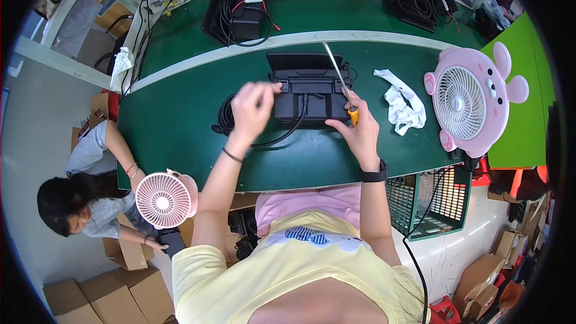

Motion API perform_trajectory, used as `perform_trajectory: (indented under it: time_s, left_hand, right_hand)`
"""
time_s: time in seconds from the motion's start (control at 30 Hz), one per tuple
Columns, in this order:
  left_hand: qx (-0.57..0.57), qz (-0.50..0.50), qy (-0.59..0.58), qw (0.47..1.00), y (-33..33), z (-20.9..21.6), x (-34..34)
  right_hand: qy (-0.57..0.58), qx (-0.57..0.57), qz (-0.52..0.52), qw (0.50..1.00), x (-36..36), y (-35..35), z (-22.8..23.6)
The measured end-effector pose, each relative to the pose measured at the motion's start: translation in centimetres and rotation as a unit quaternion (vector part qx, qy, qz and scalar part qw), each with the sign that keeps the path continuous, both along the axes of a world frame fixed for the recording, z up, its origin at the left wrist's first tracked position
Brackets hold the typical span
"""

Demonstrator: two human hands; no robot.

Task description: Assembling internal components and wiring into a plastic casing for a portable power station unit using a screwdriver.

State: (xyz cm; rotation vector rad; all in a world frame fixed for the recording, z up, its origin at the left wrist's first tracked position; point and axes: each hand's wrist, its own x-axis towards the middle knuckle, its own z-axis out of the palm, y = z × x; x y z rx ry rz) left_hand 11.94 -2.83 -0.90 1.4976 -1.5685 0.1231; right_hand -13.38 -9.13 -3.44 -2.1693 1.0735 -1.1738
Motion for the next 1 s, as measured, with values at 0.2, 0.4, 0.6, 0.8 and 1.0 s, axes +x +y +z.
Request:
perform_trajectory:
  time_s: [0.2,0.4,0.6,0.8,1.0]
  left_hand:
    - [0.047,0.108,-0.146,0.982,-8.4,-2.5,8.4]
    - [0.24,0.128,-0.2,0.941,-9.7,-6.2,10.9]
    - [0.179,0.203,-0.136,0.953,-10.2,-4.5,11.6]
    - [0.084,0.266,-0.065,0.958,-7.1,-1.6,10.3]
    - [0.006,0.274,0.091,0.958,-2.3,0.0,9.4]
  right_hand:
    - [-0.094,0.029,-0.031,0.995,-0.4,1.5,-1.4]
    - [-0.138,0.158,-0.038,0.977,-2.9,5.0,0.2]
    - [-0.085,0.2,0.005,0.976,-3.6,6.5,0.6]
    - [0.036,0.166,-0.016,0.985,-5.1,8.4,1.0]
    - [-0.001,0.182,-0.017,0.983,-5.9,8.3,0.4]
